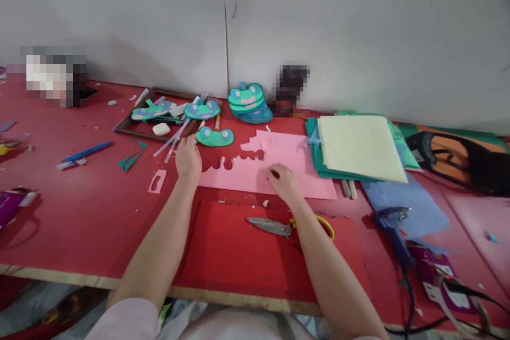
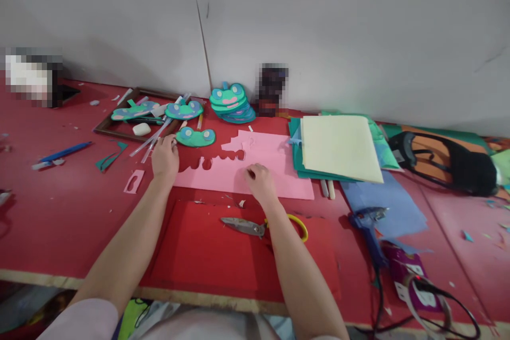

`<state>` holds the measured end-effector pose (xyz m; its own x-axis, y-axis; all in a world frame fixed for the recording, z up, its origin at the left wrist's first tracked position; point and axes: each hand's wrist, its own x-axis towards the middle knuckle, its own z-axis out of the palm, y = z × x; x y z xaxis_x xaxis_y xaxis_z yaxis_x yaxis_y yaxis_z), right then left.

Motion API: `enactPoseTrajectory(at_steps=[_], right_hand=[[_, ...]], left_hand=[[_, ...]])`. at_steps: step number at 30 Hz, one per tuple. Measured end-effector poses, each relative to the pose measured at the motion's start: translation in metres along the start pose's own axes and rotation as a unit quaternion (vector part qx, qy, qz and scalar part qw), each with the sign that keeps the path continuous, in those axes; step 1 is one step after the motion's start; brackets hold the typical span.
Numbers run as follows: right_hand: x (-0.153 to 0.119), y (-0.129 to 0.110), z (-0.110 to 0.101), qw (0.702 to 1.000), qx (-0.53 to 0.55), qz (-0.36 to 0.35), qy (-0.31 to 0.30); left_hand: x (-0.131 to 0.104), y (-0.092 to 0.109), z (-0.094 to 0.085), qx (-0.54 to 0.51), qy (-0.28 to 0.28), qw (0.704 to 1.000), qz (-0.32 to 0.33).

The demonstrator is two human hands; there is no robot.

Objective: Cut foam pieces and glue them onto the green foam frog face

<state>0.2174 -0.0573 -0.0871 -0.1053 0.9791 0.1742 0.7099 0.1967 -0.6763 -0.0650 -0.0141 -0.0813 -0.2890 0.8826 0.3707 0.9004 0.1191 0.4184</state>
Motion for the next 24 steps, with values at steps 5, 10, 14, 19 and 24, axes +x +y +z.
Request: enactPoseTrajectory(at_steps=[5,10,14,19,24], right_hand=[[0.0,0.001,0.0,1.0,0.003,0.0,0.004],[0.0,0.0,0.0,1.0,0.007,0.003,-0.001],[-0.001,0.0,-0.001,1.0,0.018,0.011,-0.005],[-0.002,-0.007,0.0,0.995,0.091,0.027,0.042],[-0.005,-0.019,-0.003,0.985,0.16,-0.05,0.032]], left_hand=[[-0.001,0.006,-0.007,-0.037,0.039,0.998,0.016],[-0.002,0.009,-0.011,-0.073,0.117,0.99,0.035],[0.0,0.011,-0.012,-0.081,0.174,0.981,0.036],[-0.013,0.024,-0.009,-0.098,0.189,0.97,0.115],[-0.056,0.065,-0.008,-0.149,0.07,0.901,0.402]])
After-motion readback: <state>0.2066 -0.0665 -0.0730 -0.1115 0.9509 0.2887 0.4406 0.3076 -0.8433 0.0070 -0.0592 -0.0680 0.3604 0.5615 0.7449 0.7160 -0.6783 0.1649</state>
